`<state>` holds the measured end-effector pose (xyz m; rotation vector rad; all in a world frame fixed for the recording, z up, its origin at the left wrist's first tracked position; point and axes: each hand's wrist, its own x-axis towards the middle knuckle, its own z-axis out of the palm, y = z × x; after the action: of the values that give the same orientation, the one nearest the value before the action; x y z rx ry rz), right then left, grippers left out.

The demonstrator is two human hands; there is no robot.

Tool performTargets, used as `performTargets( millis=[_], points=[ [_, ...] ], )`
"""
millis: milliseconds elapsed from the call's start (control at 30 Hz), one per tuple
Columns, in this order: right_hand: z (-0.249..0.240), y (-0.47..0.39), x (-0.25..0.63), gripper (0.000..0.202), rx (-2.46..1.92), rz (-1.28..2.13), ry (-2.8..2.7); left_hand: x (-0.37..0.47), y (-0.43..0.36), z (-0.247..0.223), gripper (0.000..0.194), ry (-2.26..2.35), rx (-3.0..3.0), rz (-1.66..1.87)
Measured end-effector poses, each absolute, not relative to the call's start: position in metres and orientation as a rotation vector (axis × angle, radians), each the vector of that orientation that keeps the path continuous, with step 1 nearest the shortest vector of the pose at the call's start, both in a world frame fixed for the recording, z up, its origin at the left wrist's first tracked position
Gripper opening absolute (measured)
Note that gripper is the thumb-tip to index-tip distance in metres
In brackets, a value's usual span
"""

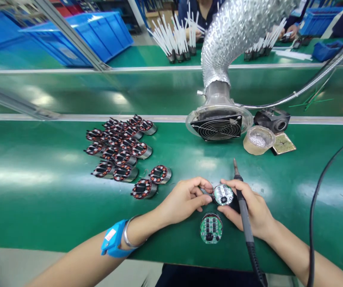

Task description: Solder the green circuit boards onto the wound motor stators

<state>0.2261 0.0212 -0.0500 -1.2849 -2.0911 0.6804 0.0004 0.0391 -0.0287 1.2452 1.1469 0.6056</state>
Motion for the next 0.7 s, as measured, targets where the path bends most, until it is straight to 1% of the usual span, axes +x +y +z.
performTargets(
  millis=[100,233,333,400,533,700],
  points=[
    [-0.050,0.022,0.226,0.056,-1.272,0.665,-2.089,-0.002,0.042,-0.031,0.007,1.145,1.503,0.685],
    [-0.049,0.023,0.227,0.056,-1.258,0.640,-2.101,-0.007,0.053,-0.036,0.013,0.941,1.973,0.775],
    [-0.049,0.023,0.228,0.054,-1.252,0.626,-2.109,-0.012,0.064,-0.040,0.019,0.754,2.350,0.761],
    [-0.050,0.024,0.228,0.054,-1.237,0.634,-2.110,-0.015,0.069,-0.042,0.019,0.696,2.484,0.749],
    [-0.050,0.025,0.228,0.054,-1.222,0.641,-2.117,-0.016,0.075,-0.042,0.019,0.646,2.452,0.794],
    [-0.047,0.026,0.226,0.052,-1.232,0.628,-2.122,-0.007,0.068,-0.037,0.016,0.774,2.057,0.810]
  ],
)
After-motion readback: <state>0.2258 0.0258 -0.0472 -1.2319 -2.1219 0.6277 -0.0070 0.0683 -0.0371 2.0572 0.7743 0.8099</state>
